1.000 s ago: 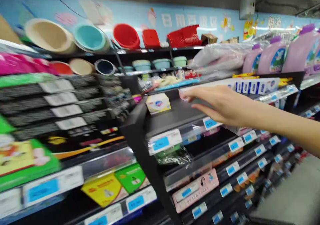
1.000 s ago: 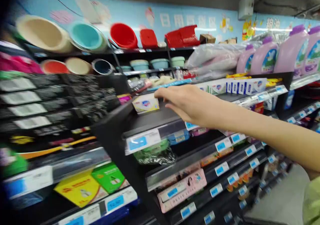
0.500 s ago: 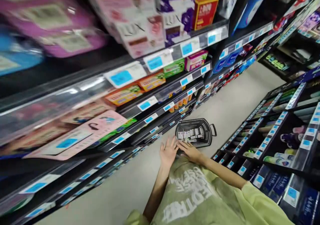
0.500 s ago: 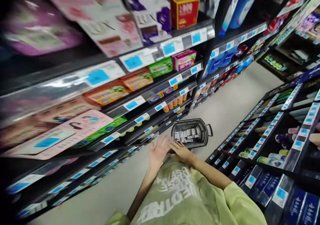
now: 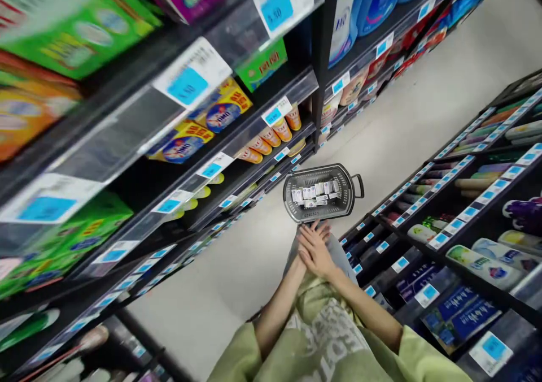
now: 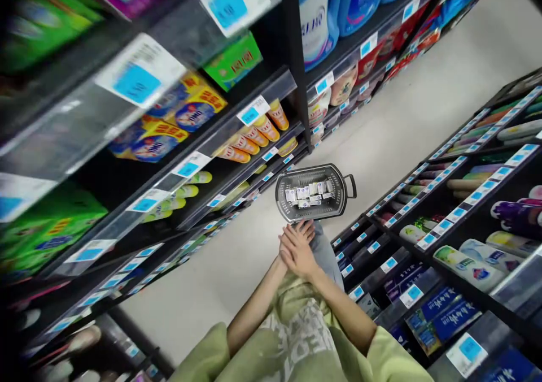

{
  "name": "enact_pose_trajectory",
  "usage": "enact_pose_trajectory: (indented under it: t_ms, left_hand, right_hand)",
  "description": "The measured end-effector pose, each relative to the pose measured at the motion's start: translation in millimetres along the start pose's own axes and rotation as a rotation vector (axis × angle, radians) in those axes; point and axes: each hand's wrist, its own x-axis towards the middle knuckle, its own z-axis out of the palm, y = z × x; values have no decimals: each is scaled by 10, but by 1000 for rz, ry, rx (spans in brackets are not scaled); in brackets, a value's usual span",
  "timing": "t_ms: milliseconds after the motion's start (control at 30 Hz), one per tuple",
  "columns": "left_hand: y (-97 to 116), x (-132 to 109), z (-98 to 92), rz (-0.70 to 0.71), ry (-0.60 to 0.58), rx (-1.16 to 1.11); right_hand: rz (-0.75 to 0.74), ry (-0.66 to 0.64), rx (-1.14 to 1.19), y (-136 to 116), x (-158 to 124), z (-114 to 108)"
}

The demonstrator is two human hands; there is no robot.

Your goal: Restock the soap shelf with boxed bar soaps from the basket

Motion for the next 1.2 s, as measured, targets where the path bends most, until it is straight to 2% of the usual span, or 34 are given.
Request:
enact_pose_trajectory:
  t_ms: [67, 167, 267, 333, 400, 467, 567, 667, 767, 867, 967, 1067, 1200]
  left_hand:
    - [-75, 194, -10, -47, -3, 30]
    - [-192, 418, -172, -101, 13, 124]
    - [-288, 583, -469, -122, 48, 296]
    - [-325, 738, -714, -121, 64, 424]
    - [-356, 992, -970, -113, 70, 533]
    - [-417, 1374, -1208, -107, 78, 620]
    - [-639, 2160, -1470, -116, 105, 728]
    - [-1044, 3072, -1574, -149, 129, 815]
    - [-1556, 3916, -1545, -185, 159, 888]
    - [-2051, 4532, -1474, -221, 208, 949]
    - [-2431, 4852, -1438, -234, 260, 992]
    - [-2638, 4917, -1453, -227, 301, 1022]
    - [-2626, 4772, -1512, -194, 283, 1047]
  right_hand:
    - [118, -72, -35, 372, 63, -100]
    - [466, -118, -98, 1068, 143, -257]
    - [721, -63, -130, 1740, 210, -425]
    - [804, 0, -134, 2140, 269, -538]
    - [854, 74, -127, 2515, 348, -618]
    - [864, 141, -109, 2883, 447, -630]
    - [839, 198, -70, 3451, 624, -481]
    - [813, 206, -51, 4022, 807, -128]
    - [785, 179, -40, 4493, 957, 356]
    - [749, 131, 12, 4752, 1052, 826]
    - [716, 81, 87, 4812, 1090, 1143]
    - [712, 38, 178, 4795, 1072, 1276]
    - [755, 8, 220, 4783, 996, 1269]
